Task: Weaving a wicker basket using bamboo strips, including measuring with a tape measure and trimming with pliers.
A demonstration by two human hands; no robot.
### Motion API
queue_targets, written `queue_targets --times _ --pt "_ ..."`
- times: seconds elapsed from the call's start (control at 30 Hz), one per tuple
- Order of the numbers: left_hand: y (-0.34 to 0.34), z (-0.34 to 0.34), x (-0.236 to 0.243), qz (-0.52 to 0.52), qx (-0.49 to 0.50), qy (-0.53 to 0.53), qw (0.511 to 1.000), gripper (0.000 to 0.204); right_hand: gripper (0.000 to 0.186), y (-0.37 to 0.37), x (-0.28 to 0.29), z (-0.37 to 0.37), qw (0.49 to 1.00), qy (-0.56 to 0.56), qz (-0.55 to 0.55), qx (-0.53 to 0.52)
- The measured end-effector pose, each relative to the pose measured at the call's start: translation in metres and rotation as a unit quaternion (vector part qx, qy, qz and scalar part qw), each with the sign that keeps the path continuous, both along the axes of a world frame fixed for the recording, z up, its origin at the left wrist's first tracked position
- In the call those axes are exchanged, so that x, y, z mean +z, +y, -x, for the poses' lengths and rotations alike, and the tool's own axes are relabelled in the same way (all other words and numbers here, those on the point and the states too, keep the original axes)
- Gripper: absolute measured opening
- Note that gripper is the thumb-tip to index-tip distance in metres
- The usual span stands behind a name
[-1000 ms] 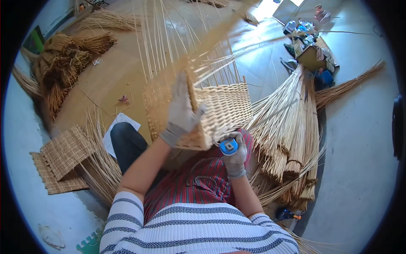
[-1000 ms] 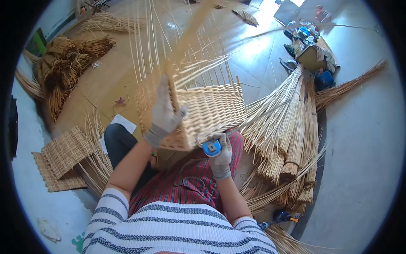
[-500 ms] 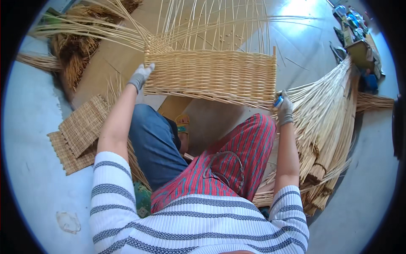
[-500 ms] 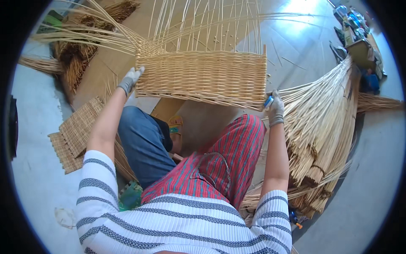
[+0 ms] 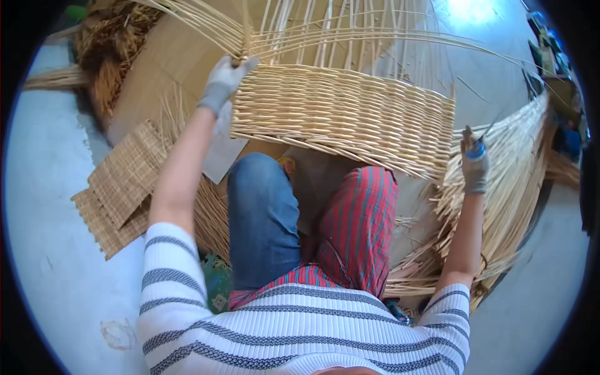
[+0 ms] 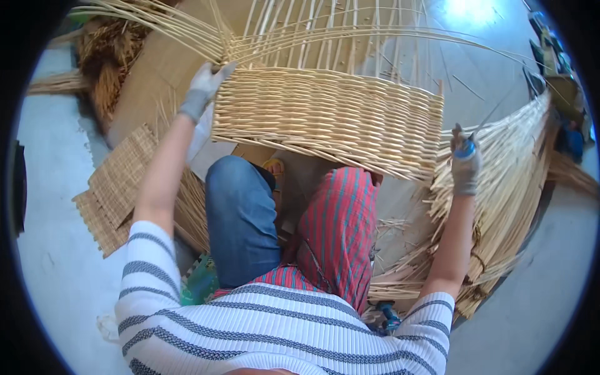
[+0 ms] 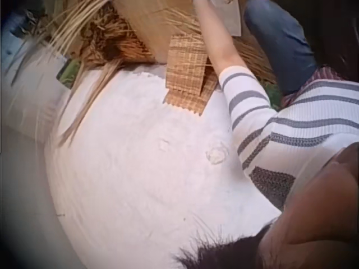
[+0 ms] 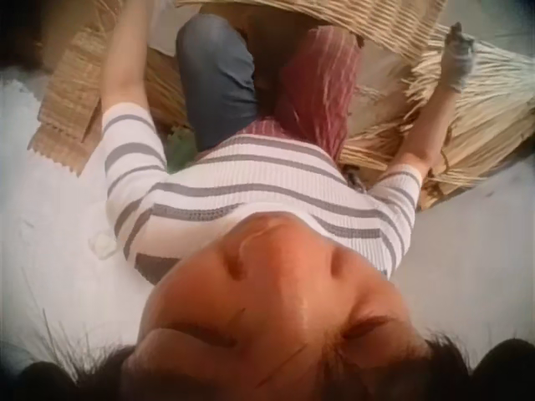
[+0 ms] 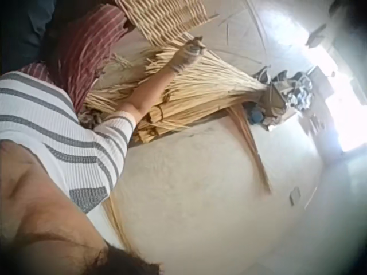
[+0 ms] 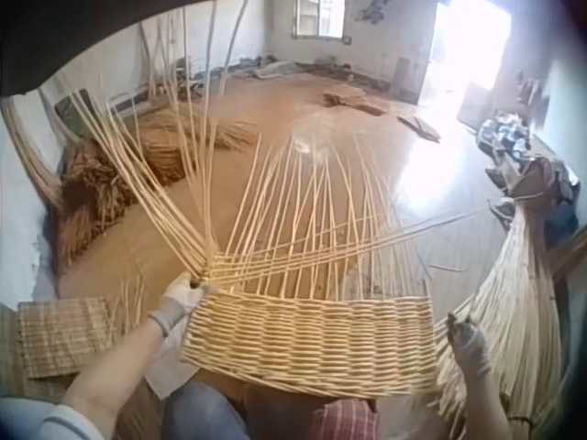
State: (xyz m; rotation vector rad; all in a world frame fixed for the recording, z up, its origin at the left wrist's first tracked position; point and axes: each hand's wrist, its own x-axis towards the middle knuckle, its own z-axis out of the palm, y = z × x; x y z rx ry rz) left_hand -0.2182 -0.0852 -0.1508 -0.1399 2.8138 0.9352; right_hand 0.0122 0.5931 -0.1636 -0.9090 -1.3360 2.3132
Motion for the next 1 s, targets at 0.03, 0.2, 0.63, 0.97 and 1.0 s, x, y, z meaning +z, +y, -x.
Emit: queue_targets --times 0.03,0.2,0.63,0.97,1.0 --pt "0.010 0.010 -0.004 0.009 0.049 -0.018 0.999 0.092 0.030 -0.002 -0.001 0.031 0.998 0.003 0.042 0.045" --pt "0.028 0.027 -0.011 0.045 0.154 -0.066 0.985 0.097 0.039 -0.030 -0.029 0.141 0.963 -0.133 -0.182 0.147" --pt "0.028 0.010 0.004 0.147 0.111 -0.027 0.983 0.097 0.041 -0.036 -0.032 0.112 0.979 -0.048 -0.133 0.150" --pt "0.009 -0.003 -0.017 0.073 0.135 0.000 0.988 0.095 0.040 -0.063 -0.004 0.084 0.979 -0.041 -0.149 0.135" --pt "0.008 -0.006 -0.018 0.057 0.126 0.006 0.990 0.094 0.040 -0.064 -0.003 0.084 0.981 -0.048 -0.130 0.135"
